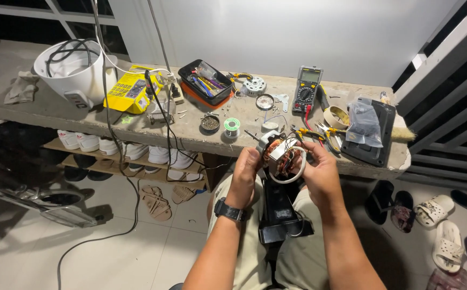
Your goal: Fitting a copper-wound stator into a motor housing on a repair bench.
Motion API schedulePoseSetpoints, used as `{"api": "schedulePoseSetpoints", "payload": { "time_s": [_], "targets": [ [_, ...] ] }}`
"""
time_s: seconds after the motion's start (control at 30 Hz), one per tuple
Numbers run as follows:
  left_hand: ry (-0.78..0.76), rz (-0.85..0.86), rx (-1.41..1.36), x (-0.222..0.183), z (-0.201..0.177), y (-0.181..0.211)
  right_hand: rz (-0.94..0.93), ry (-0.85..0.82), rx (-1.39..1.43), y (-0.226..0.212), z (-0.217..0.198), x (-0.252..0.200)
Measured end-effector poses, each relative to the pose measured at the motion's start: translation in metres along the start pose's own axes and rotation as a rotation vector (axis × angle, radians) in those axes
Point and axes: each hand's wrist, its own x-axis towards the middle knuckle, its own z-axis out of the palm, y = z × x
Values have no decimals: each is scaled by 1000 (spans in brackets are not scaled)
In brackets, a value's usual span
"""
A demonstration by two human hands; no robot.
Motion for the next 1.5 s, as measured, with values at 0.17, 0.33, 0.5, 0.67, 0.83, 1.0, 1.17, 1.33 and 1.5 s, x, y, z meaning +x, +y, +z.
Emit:
{"api": "schedulePoseSetpoints", "payload": {
  "time_s": [0.17,0.33,0.5,0.67,0.83,1.0,1.17,1.33,1.5],
  "targets": [
    [185,-252,-157,41,-25,-29,14,12,58,14,-1,-1],
    [279,-378,-161,63,-4,-2,8,10,53,31,-1,6],
    [533,-354,-274,73,-4,-27,-19,-70,-27,11,10,-9],
    [586,-336,-222,71,8,-13,-98,-225,-19,-5,13,-36],
    [603,-316,-209,71,6,-20,-33,-235,-67,-31,28,-52],
    [634,-313,-205,66,15,-6,-305,-124,-514,-41,31,-59],
    [646,-307,-203,62,22,-3,-344,-118,-522,-39,23,-54],
    [642,-319,-176,65,15,-14,-403,-94,-547,-45,28,-54],
    [635,-327,-132,60,21,-18,-406,29,-455,-35,28,-47]
  ]
}}
